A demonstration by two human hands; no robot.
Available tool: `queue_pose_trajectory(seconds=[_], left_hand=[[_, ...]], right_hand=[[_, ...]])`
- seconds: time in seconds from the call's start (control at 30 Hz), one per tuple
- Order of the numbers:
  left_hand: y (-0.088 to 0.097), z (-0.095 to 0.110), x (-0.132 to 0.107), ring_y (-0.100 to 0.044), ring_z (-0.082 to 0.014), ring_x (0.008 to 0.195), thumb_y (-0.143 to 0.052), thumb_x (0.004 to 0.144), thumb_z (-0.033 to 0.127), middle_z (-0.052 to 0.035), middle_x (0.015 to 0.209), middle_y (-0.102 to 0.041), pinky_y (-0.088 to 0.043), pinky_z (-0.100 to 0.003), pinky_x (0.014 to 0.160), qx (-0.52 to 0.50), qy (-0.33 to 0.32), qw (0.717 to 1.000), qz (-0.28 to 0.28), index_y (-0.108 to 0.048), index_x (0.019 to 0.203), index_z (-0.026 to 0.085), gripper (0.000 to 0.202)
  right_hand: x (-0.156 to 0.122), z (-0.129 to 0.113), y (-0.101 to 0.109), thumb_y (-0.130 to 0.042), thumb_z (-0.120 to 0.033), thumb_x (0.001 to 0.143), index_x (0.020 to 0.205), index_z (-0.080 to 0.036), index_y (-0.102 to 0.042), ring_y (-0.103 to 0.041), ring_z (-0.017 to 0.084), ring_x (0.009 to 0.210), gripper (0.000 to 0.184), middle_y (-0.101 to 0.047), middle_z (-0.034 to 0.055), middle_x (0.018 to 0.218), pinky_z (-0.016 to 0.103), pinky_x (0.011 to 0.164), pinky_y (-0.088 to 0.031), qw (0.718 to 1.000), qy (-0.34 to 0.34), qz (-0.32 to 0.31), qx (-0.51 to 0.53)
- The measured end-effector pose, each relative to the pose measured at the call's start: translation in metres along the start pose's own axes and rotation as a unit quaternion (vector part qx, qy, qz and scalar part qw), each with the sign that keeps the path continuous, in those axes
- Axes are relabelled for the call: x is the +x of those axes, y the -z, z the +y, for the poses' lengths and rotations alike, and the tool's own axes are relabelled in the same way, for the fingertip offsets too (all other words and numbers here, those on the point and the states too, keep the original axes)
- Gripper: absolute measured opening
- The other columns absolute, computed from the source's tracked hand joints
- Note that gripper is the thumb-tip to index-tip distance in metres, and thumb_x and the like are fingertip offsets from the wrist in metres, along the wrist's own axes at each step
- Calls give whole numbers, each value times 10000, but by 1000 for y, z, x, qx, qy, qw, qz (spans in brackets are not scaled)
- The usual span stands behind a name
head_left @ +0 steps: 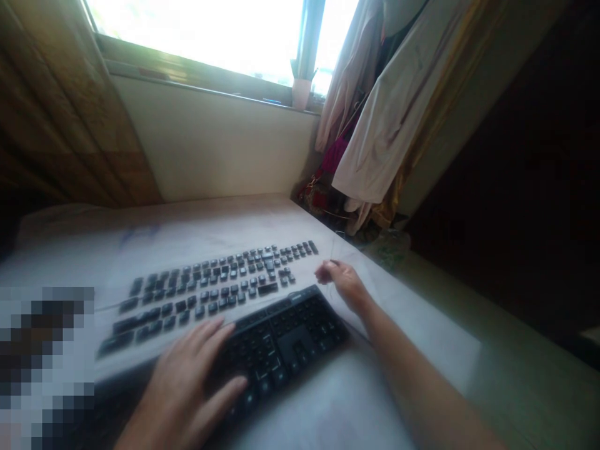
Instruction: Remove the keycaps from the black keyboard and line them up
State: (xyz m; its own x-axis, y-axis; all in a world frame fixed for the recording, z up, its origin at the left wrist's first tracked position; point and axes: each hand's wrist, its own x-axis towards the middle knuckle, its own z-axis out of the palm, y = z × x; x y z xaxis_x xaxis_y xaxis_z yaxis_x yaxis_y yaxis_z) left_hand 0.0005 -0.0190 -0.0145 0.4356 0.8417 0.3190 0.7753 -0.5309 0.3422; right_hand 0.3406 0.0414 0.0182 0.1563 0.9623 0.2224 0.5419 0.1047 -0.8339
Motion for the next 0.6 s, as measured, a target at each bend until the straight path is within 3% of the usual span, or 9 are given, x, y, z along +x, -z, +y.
queue_pose_trajectory(seconds=[0.1, 0.2, 0.43, 0.6], left_hand=[[-14, 0, -9, -401, -367, 1400, -686, 754, 504, -109, 1531, -441, -324, -609, 1120, 65, -16, 997, -28, -402, 1472, 295, 800], [-19, 3, -16, -307, -355, 1451, -707, 722, 418, -107, 1588, -333, -220, -612, 1167, 80, -9, 995, -53, -279, 1528, 303, 921], [-12, -5, -14, -283, -415, 1441, -671, 759, 498, -118, 1608, -237, -262, -660, 1128, 72, -36, 989, -128, -257, 1542, 301, 907], [-11, -8, -11, -275, -424, 1439, -663, 768, 517, -116, 1608, -217, -266, -671, 1117, 80, -40, 987, -135, -254, 1540, 314, 896]], right_hand=[[-28, 1, 9, -321, -588, 928, 713, -158, -660, -505, 135, 521, 589, -514, -5, 543, 242, 518, -415, 999, -1, 37, 3], [-51, 5, 13, -376, -553, 927, 746, -167, -652, -442, 121, 451, 508, -418, -50, 481, 230, 459, -354, 999, -6, 50, -11], [-75, 7, 11, -451, -458, 899, 763, -170, -651, -556, 138, 444, 376, -578, -15, 508, 225, 463, -411, 998, -7, 26, -49], [-78, -3, 8, -452, -434, 887, 747, -175, -659, -588, 159, 449, 359, -605, 4, 504, 236, 471, -412, 995, 10, 29, -91]])
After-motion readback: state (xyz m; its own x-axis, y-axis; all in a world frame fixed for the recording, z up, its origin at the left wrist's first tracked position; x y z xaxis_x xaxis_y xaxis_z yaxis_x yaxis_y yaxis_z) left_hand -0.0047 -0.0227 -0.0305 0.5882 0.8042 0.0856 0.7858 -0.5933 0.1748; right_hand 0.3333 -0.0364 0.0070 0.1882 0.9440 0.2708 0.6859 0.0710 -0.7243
